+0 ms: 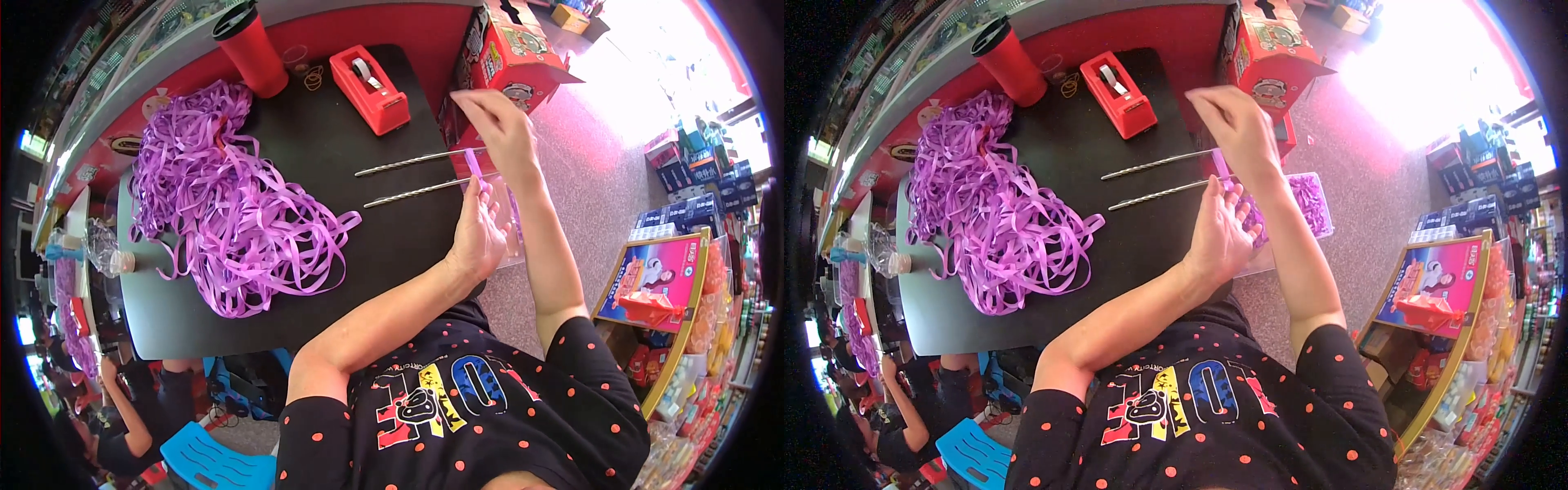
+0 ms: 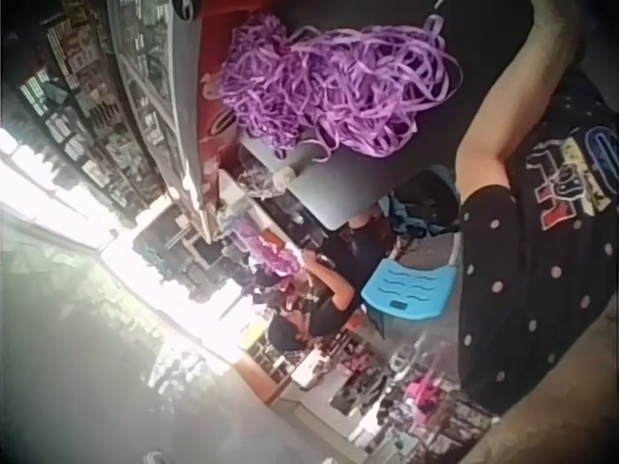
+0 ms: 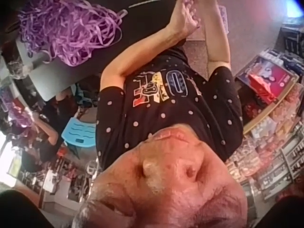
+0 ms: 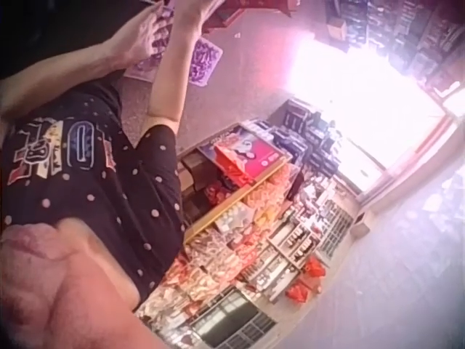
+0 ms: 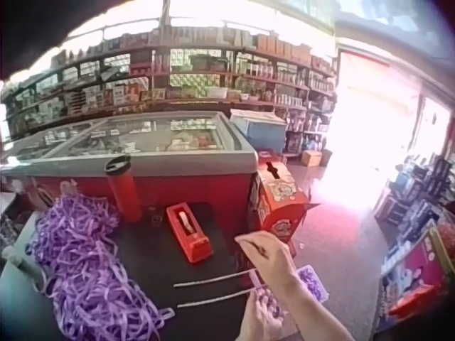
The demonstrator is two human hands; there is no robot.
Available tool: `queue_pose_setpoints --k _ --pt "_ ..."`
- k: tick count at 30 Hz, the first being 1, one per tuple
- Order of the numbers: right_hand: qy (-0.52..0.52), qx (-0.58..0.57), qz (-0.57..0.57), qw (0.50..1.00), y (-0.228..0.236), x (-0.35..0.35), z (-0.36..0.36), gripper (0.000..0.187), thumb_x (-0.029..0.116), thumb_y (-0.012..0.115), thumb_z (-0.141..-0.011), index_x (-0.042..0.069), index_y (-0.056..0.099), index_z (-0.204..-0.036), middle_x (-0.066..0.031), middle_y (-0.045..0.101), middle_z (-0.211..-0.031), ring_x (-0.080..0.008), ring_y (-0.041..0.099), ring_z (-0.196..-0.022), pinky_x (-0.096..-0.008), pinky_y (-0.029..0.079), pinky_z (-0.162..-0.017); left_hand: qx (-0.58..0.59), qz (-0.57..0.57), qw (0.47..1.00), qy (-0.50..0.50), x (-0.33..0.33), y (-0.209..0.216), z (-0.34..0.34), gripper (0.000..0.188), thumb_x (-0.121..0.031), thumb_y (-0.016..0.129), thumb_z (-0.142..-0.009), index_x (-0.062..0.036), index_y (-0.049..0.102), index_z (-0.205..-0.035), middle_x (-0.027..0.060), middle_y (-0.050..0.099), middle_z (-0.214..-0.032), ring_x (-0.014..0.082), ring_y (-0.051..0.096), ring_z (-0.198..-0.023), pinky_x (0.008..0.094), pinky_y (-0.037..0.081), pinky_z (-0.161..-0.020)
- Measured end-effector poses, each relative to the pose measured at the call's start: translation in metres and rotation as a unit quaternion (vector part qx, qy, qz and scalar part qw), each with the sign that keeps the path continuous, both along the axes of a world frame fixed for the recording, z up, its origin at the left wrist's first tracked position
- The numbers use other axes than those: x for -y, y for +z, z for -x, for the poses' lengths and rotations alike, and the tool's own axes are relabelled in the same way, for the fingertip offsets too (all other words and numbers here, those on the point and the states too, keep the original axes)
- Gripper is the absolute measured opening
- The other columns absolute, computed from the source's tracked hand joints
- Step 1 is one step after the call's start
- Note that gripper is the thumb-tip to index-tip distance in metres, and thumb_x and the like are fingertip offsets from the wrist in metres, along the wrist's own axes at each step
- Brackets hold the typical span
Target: The recorder is wrapping purple ribbons around metal rods to create decorative bows and securing them with tape.
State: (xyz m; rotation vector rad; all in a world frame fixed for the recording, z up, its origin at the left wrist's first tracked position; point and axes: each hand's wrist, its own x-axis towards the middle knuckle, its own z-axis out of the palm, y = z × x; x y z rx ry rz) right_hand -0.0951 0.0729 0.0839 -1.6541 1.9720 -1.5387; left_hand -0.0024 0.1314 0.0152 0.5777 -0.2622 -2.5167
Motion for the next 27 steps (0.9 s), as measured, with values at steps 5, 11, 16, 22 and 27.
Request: queue_pose_setpoints --k 5,11,16,22,27 --pt "0.108 0.107 -0.121 0.981 -0.012 0.087 0.007 0.025 0.022 0.063 -0.089 0.000 0.070 -0.100 -0.0053 0.069 -0.088 -0.0094 0.060 -0.079 -0.0214 0.045 -0.071 -0.046 0.007 0.999 -0.026 0.000 -0.004 0.002 0.102 -0.073 0.042 -0.083 -0.0103 -0.002 -0.150 0.0066 -0.007 -0.157 0.0203 -0.012 -0.144 0.0400 -0.005 -0.113" --pt "0.141 0.163 -0.234 0.948 -0.017 0.115 0.003 0.027 0.030 0.068 -0.085 0.003 0.073 -0.087 0.0003 0.067 -0.074 -0.0030 0.046 -0.063 -0.0203 0.033 -0.056 -0.035 0.008 0.999 -0.011 -0.001 -0.004 0.005 0.100 -0.073 0.043 -0.083 -0.0124 0.000 -0.150 0.0074 -0.002 -0.158 0.0206 -0.007 -0.144 0.0413 -0.001 -0.113" --pt "0.143 0.222 -0.283 0.922 -0.007 0.117 -0.003 0.023 0.031 0.072 -0.080 0.008 0.073 -0.081 0.0032 0.065 -0.071 -0.0046 0.042 -0.058 -0.0219 0.027 -0.053 -0.009 0.021 1.000 0.010 0.000 0.000 0.001 0.096 -0.069 0.042 -0.086 -0.0099 0.001 -0.149 0.0067 0.001 -0.157 0.0254 -0.004 -0.144 0.0446 0.003 -0.112" --pt "0.124 0.276 -0.313 0.900 -0.006 0.120 -0.004 0.022 0.032 0.078 -0.074 0.011 0.072 -0.077 0.0042 0.063 -0.069 -0.0048 0.039 -0.053 -0.0230 0.024 -0.051 -0.025 -0.008 1.000 0.005 0.000 -0.007 0.006 0.084 -0.066 0.046 -0.087 -0.0209 0.011 -0.148 0.0041 0.007 -0.157 0.0209 0.000 -0.144 0.0449 0.003 -0.111" --pt "0.092 0.312 -0.318 0.891 -0.004 0.119 -0.005 0.022 0.030 0.078 -0.075 0.010 0.070 -0.075 0.0048 0.061 -0.067 -0.0039 0.036 -0.053 -0.0232 0.023 -0.049 -0.024 0.030 0.999 -0.003 0.000 -0.006 0.004 0.095 -0.067 0.046 -0.085 -0.0133 0.001 -0.150 0.0057 0.000 -0.157 0.0254 -0.004 -0.144 0.0440 0.005 -0.113"
